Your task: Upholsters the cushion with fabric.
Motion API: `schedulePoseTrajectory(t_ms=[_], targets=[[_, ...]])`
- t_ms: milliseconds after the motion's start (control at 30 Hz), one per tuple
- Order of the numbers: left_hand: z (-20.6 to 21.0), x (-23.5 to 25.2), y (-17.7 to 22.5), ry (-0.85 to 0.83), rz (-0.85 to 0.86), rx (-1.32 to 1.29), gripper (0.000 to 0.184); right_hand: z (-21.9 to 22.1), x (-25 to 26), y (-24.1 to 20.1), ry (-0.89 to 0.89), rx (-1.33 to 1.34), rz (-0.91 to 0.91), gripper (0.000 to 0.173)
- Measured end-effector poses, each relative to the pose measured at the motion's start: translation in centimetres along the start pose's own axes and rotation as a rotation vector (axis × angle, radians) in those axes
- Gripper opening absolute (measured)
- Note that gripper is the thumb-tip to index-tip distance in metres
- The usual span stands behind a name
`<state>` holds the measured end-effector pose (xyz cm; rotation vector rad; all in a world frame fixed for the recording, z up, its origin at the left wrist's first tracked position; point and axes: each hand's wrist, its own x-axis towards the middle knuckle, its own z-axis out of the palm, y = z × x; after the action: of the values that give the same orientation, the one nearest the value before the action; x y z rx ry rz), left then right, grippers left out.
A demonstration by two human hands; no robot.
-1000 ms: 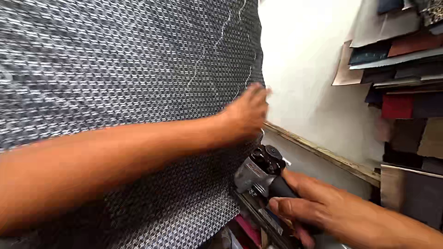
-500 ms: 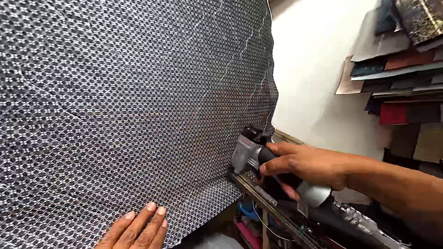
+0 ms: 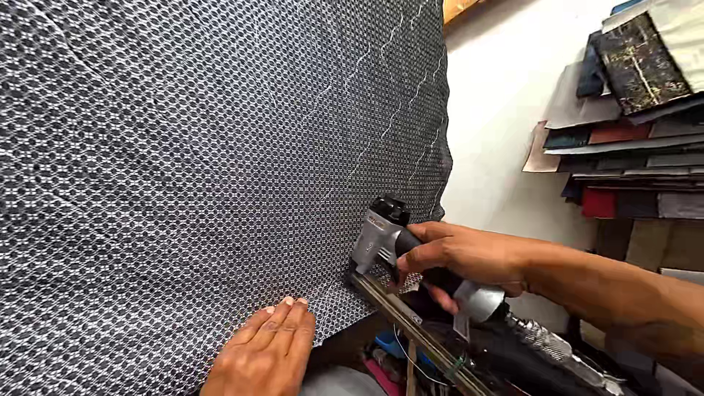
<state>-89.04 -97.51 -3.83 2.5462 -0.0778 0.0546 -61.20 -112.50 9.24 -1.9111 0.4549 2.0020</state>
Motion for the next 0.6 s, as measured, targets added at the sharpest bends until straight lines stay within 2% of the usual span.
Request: schedulePoseTrajectory(t_ms=[200, 300, 467, 600], targets=[[0.3, -0.2, -0.5, 0.052, 0.036, -0.036, 0.029, 2.6, 0.3, -2.6, -0.043, -0.026, 0.003, 0.018], [-1.0, -1.6, -1.3, 0.039, 0.036, -0.054, 0.031, 4.4, 0.7, -3.7, -0.053, -0.048, 0.017, 0.016], [-7.7, -7.3, -7.6, -0.138, -0.118, -0.022, 0.035, 6.7, 1.0, -5.4, -0.056, -0.038, 0.008, 0.020], [-9.7, -10.0, -12.1, -0.094, -0.141, 0.102, 0.043, 8.6, 0.8, -6.5, -0.025, -0.062, 0.021, 0.018]])
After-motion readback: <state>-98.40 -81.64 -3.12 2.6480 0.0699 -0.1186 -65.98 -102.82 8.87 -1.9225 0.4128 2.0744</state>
